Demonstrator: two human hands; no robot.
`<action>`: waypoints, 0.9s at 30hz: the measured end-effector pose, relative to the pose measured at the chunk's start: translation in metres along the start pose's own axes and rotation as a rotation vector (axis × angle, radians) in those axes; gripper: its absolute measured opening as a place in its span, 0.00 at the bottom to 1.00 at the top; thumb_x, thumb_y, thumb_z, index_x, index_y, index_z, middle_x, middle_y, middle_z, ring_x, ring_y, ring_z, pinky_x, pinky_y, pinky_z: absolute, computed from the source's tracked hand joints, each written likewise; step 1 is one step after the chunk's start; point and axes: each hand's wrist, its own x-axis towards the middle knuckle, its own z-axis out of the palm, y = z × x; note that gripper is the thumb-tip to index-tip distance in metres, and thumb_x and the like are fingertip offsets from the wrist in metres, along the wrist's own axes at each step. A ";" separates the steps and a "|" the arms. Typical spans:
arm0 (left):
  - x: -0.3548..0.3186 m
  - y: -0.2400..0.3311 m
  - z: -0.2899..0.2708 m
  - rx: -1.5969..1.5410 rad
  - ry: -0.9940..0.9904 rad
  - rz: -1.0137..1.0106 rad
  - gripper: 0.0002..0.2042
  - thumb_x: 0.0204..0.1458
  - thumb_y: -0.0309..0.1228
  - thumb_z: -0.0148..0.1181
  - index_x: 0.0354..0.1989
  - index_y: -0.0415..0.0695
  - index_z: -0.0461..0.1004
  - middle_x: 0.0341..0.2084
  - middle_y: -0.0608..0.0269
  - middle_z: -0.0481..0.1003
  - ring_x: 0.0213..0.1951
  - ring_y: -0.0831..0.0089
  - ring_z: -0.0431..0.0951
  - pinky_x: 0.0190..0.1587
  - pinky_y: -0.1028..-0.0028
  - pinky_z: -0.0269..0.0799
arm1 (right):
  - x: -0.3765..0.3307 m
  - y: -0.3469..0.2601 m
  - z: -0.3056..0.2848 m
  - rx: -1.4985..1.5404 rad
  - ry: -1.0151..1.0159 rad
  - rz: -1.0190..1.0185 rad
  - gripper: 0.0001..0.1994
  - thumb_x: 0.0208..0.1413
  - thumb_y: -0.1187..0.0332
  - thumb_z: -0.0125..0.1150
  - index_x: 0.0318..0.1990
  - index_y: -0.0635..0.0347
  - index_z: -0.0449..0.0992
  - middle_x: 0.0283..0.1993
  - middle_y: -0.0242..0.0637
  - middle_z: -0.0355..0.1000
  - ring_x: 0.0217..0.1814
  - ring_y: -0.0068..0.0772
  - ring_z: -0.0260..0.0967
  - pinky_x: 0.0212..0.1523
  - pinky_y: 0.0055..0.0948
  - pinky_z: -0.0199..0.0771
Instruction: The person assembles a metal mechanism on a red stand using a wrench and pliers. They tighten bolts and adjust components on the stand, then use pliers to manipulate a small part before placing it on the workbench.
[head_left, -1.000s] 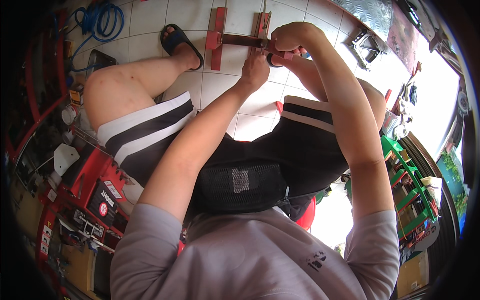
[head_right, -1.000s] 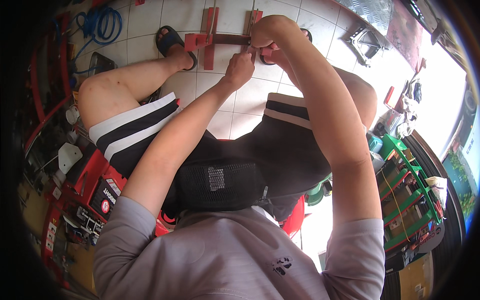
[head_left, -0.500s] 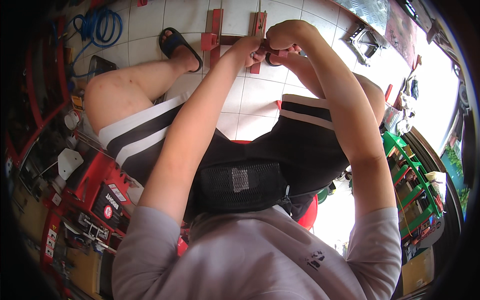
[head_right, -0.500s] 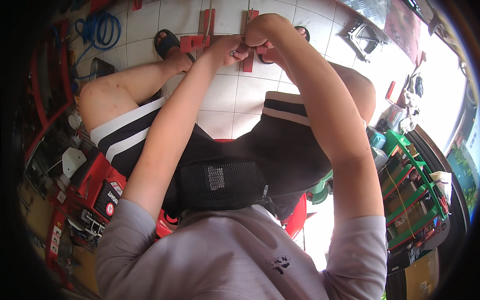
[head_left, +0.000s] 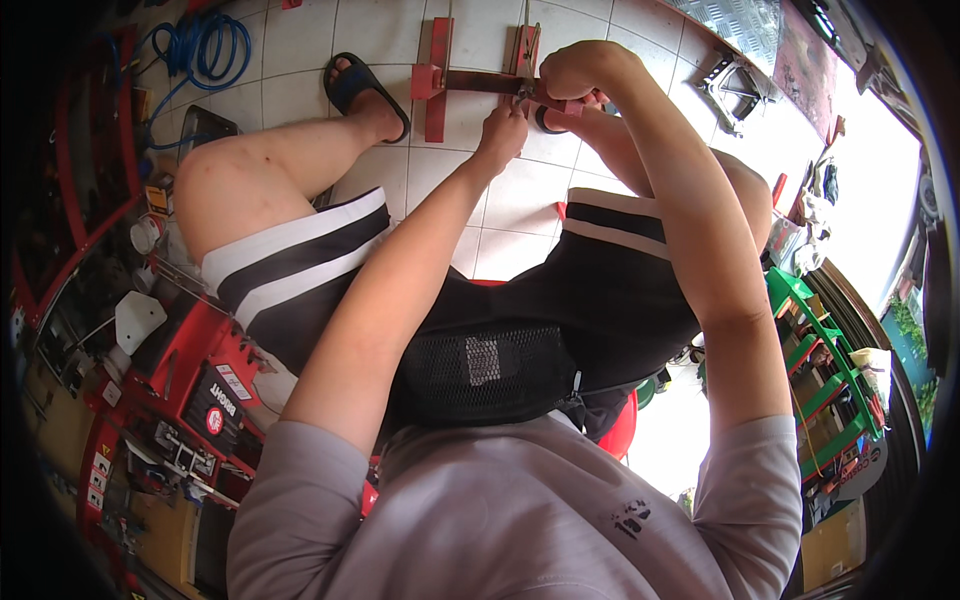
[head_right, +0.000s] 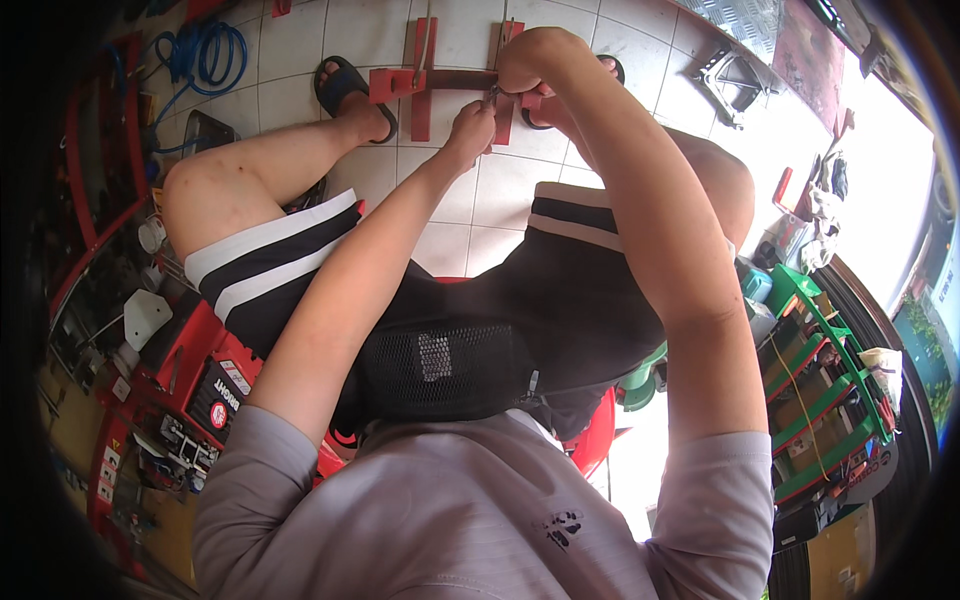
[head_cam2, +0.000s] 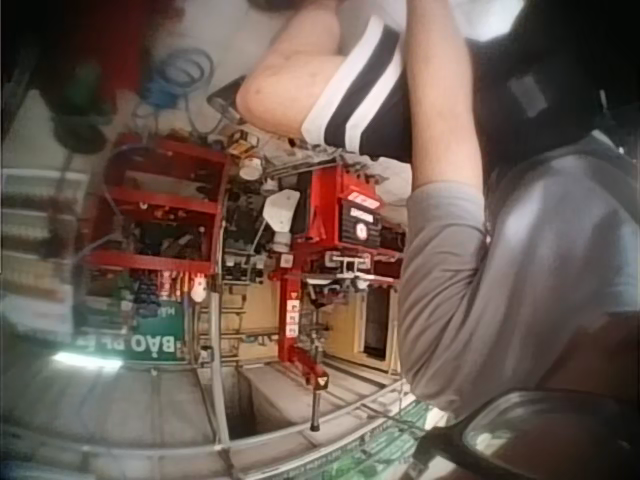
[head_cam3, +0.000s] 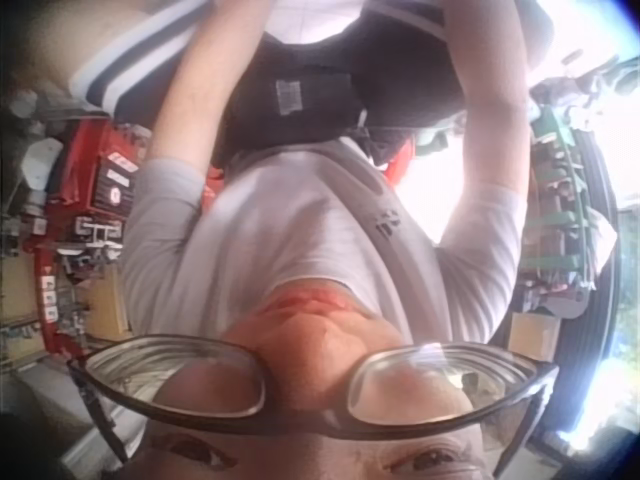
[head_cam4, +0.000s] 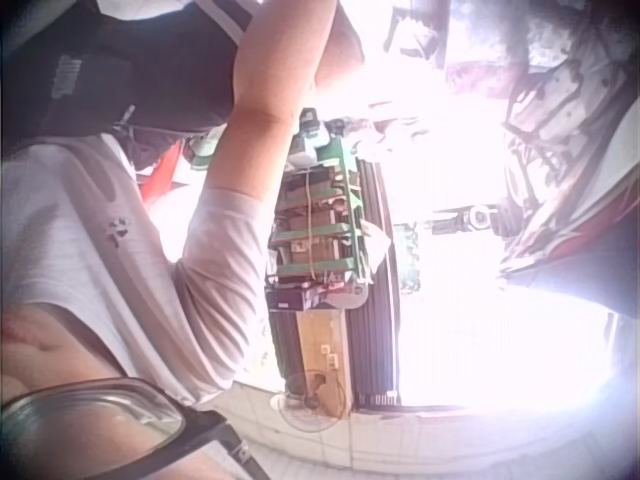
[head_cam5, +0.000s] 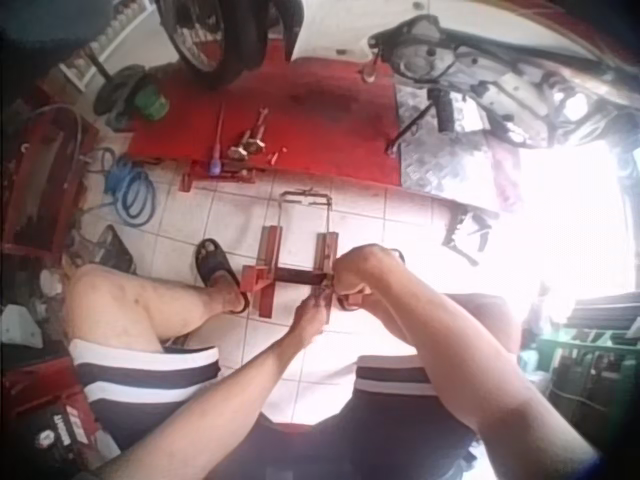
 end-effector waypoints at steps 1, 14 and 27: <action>0.009 -0.009 -0.003 -0.021 -0.018 -0.031 0.17 0.58 0.41 0.43 0.37 0.38 0.68 0.22 0.57 0.72 0.21 0.69 0.74 0.20 0.69 0.71 | 0.001 -0.002 -0.001 -0.002 -0.001 -0.007 0.11 0.51 0.71 0.45 0.34 0.57 0.77 0.26 0.36 0.71 0.26 0.32 0.68 0.27 0.31 0.69; 0.012 0.002 -0.014 -0.399 -0.459 -0.106 0.13 0.57 0.34 0.38 0.19 0.52 0.54 0.12 0.76 0.48 0.12 0.83 0.45 0.15 0.77 0.42 | 0.008 0.003 0.004 0.007 -0.021 0.016 0.13 0.52 0.71 0.44 0.39 0.55 0.77 0.31 0.38 0.74 0.29 0.34 0.70 0.29 0.34 0.71; 0.012 0.064 -0.012 -0.771 -0.315 -0.491 0.09 0.54 0.23 0.40 0.21 0.45 0.56 0.12 0.72 0.52 0.12 0.82 0.46 0.13 0.77 0.40 | 0.006 0.003 0.004 -0.002 -0.018 0.003 0.13 0.52 0.69 0.45 0.40 0.55 0.77 0.30 0.38 0.73 0.31 0.34 0.71 0.30 0.33 0.72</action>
